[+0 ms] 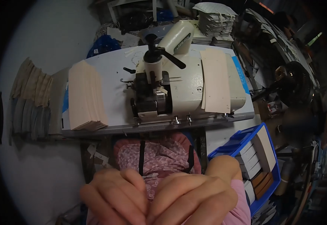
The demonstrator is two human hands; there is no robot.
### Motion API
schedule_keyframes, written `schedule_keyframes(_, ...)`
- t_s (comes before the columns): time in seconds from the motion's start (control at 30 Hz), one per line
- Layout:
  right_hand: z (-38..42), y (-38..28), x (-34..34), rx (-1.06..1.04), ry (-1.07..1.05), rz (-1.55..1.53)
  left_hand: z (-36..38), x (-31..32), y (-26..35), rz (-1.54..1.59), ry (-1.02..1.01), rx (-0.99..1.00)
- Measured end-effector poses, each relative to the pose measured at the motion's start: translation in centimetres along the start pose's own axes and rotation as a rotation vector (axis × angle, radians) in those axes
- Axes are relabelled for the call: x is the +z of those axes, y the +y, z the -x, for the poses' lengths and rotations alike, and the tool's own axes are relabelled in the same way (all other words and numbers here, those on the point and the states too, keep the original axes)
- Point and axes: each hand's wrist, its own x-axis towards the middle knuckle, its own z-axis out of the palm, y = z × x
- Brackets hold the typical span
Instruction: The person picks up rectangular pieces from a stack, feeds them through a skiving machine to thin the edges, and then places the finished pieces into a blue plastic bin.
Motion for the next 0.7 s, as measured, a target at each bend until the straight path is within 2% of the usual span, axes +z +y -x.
schedule_keyframes(0.3, 2.0, -3.1, 0.3, -0.140, 0.079, 0.185, 0.9, 1.0, -0.8, 0.109, -0.090, -0.172)
schedule_keyframes(0.7, 2.2, -1.6, 1.4, -0.170, 0.079, 0.149, 1.5, 2.2, -0.2, 0.166, -0.144, -0.264)
